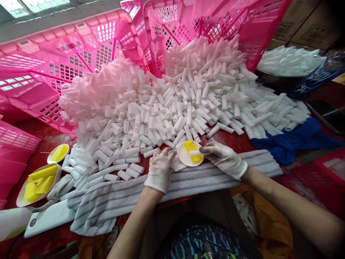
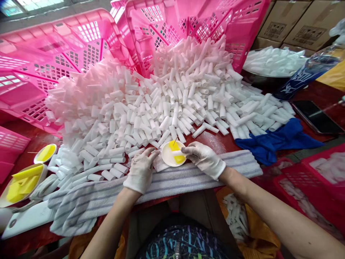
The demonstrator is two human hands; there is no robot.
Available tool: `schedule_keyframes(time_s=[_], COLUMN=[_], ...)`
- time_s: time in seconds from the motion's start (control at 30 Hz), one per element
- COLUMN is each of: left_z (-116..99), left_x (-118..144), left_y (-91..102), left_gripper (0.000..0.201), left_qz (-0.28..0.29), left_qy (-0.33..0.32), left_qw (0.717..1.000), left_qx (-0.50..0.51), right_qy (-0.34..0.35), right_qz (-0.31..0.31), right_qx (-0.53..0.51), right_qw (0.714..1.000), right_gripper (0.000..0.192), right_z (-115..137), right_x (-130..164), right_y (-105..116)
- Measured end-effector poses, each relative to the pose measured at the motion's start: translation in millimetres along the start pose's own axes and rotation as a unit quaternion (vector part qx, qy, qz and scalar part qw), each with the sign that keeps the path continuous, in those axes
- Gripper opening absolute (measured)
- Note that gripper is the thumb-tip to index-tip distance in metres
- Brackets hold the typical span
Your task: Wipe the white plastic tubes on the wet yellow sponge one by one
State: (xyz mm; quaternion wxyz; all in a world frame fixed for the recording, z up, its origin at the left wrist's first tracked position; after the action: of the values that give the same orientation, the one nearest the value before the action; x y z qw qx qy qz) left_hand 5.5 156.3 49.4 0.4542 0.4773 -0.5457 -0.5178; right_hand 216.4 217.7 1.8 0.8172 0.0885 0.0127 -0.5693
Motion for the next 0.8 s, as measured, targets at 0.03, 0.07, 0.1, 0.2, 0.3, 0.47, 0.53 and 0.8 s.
schedule_keyframes(time_s=[0.03,0.07,0.1,0.2,0.3,0.47,0.53,0.8], left_z=[1.1,2.7,4.7,14.5,33.1,53.8,49.7,27.4], left_x=[-4.6,-8.4,-11.2,-13.9,-7.9,8.6,10.2,16.3], left_y=[-4.1,-7.9,-10.9,-15.6,-13.4,-15.9,-20.2,-32.6], left_gripper=[0.048,0.047,0.045,0.037,0.029,0.028,0.028,0.047], left_qz=[0.022,0.036,0.043,0.019,-0.052,-0.105,-0.073,-0.025], left_qy=[-0.018,-0.032,-0.043,-0.038,0.033,0.168,0.187,0.233], left_qw=[1.000,0.999,0.998,0.997,0.981,0.883,0.840,0.680], left_qx=[-0.006,-0.006,0.001,0.061,0.183,0.425,0.504,0.695], right_qy=[0.004,0.010,0.016,0.052,0.104,0.063,0.065,0.073], right_qz=[0.001,-0.001,-0.005,-0.004,0.011,0.000,-0.011,-0.015], right_qx=[0.005,0.008,0.011,0.039,0.081,0.057,0.054,0.001], right_qw=[1.000,1.000,1.000,0.998,0.991,0.996,0.996,0.997], right_gripper=[0.038,0.040,0.040,0.032,0.025,0.036,0.027,0.014], right_z=[1.6,3.3,4.9,11.5,18.9,7.5,7.8,34.3], right_x=[0.9,2.2,3.6,8.1,12.0,14.5,16.2,31.9], right_y=[-0.2,-0.5,-1.1,-5.7,-11.1,-8.7,-7.8,-5.6])
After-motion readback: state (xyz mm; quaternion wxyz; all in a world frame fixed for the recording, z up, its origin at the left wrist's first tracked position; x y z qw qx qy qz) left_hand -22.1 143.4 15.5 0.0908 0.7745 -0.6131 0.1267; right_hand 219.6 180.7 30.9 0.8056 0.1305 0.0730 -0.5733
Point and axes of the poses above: each hand's wrist, its own x-axis away from the middle knuckle, its own y-axis out of the back of the hand, z = x × y, the point moved 9 cm from there along -x, towards the middle knuckle, and after that the axes turned 12 degrees about -x, right-handed, at the moved point
